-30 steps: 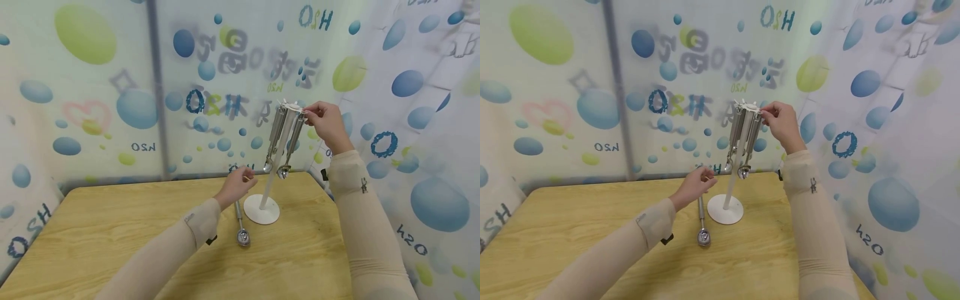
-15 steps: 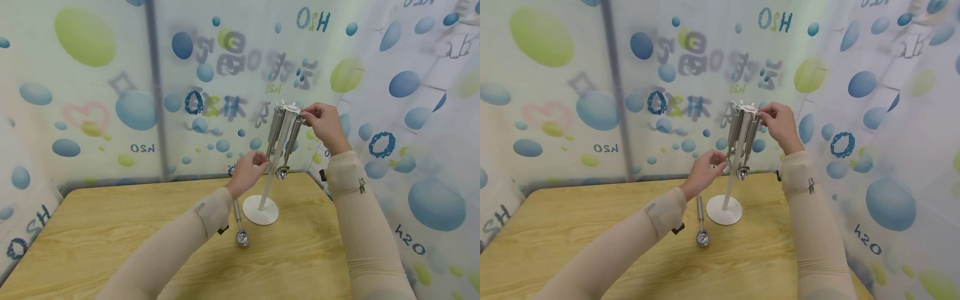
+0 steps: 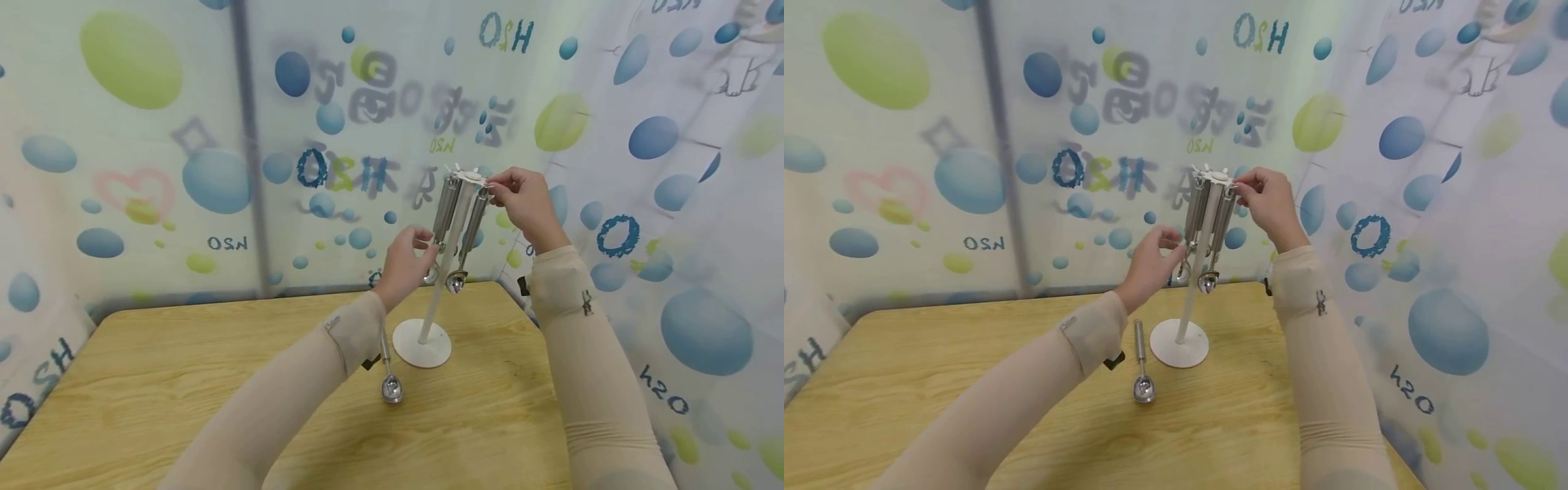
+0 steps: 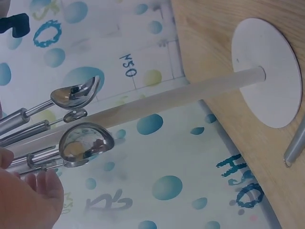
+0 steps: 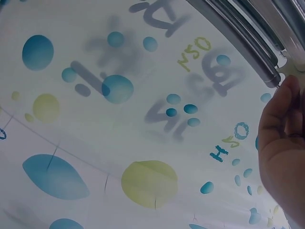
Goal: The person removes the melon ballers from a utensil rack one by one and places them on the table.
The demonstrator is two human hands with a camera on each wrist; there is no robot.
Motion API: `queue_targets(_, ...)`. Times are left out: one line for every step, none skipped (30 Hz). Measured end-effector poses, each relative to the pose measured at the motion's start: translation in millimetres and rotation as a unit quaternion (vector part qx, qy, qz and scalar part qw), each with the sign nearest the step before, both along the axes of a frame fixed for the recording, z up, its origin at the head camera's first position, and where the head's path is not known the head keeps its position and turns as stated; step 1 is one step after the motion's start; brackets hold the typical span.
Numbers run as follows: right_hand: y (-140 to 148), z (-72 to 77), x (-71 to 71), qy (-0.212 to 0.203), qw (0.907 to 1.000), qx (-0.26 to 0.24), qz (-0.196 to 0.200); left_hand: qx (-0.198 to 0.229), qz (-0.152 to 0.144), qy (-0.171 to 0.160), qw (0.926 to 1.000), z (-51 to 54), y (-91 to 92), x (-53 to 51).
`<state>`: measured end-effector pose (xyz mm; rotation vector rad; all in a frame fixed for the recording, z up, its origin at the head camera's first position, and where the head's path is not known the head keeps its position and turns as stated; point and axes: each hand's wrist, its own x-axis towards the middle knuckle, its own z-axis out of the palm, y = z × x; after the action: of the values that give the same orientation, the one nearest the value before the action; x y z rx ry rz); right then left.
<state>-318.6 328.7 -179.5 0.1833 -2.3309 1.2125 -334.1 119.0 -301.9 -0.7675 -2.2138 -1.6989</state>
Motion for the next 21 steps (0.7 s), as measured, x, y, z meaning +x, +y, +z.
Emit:
queue_targets(0, 0.2, -0.1, 0.001, 1.0, 0.0, 0.001, 0.004, -0.001, 0.003, 1.0, 1.6, 1.1, -0.8)
queue_targets(0, 0.4, -0.2, 0.003, 1.0, -0.001, 0.002, 0.004, 0.0, 0.005, 1.0, 3.2, 2.3, -1.4)
queue_targets(0, 0.6, -0.1, 0.003, 1.0, -0.002, 0.003, 0.004, 0.002, 0.007, 1.0, 4.9, 3.5, -2.3)
queue_targets(1, 0.9, -0.1, 0.004, 1.0, -0.002, 0.004, 0.005, 0.003, 0.008, 1.0, 6.9, 4.5, -2.6)
queue_targets(1, 1.3, 0.0, 0.004, 1.0, -0.003, 0.004, 0.006, 0.003, 0.007, 1.0, 9.0, 5.5, -2.9)
queue_targets(1, 1.5, 0.0, 0.004, 1.0, -0.003, 0.004, 0.009, 0.004, 0.005, 0.9999, 11.0, 6.2, -3.0)
queue_targets(2, 1.7, 0.1, 0.004, 1.0, -0.005, 0.004, 0.012, 0.003, 0.003, 0.9999, 12.8, 7.0, -3.2)
queue_targets(2, 2.0, 0.5, 0.003, 1.0, -0.004, 0.004, 0.013, 0.005, 0.0, 0.9999, 14.2, 7.6, -3.5)
queue_targets(1, 2.1, 0.7, 0.002, 1.0, -0.004, 0.003, 0.016, 0.006, -0.002, 0.9999, 15.6, 8.1, -3.8)
queue_targets(1, 2.1, 0.8, 0.0, 1.0, -0.004, 0.002, 0.018, 0.007, -0.003, 0.9998, 16.4, 8.5, -4.4)
queue_targets(1, 2.0, 0.9, -0.002, 1.0, -0.003, 0.0, 0.02, 0.008, -0.005, 0.9997, 17.1, 8.9, -4.8)
queue_targets(1, 1.5, 0.8, -0.004, 1.0, -0.002, -0.001, 0.022, 0.01, -0.006, 0.9997, 17.5, 9.2, -5.3)
queue_targets(1, 1.1, 0.7, -0.005, 1.0, -0.002, -0.002, 0.023, 0.013, -0.006, 0.9996, 17.6, 9.6, -5.9)
queue_targets(1, 0.7, 0.8, -0.005, 1.0, -0.001, -0.003, 0.023, 0.015, -0.006, 0.9996, 17.7, 10.2, -6.6)
queue_targets(1, 0.1, 0.3, -0.005, 1.0, 0.001, -0.005, 0.023, 0.017, -0.005, 0.9996, 17.9, 10.7, -7.3)
queue_targets(1, -0.2, 0.3, -0.005, 1.0, 0.002, -0.004, 0.024, 0.019, -0.004, 0.9995, 18.2, 11.2, -7.7)
queue_targets(0, -0.7, -0.1, -0.003, 1.0, 0.002, -0.005, 0.026, 0.02, -0.003, 0.9995, 18.9, 11.8, -8.0)
queue_targets(0, -1.0, -0.4, -0.002, 1.0, 0.003, -0.005, 0.027, 0.021, -0.001, 0.9994, 19.5, 12.4, -8.6)
queue_targets(0, -1.3, -0.8, 0.0, 1.0, 0.003, -0.005, 0.029, 0.02, 0.002, 0.9994, 20.3, 13.2, -9.4)
queue_targets(0, -1.4, -1.0, 0.001, 1.0, 0.004, -0.005, 0.03, 0.02, 0.005, 0.9994, 21.3, 13.8, -10.0)
queue_targets(0, -1.5, -1.4, 0.001, 1.0, 0.004, -0.005, 0.03, 0.02, 0.007, 0.9993, 22.2, 14.4, -10.6)
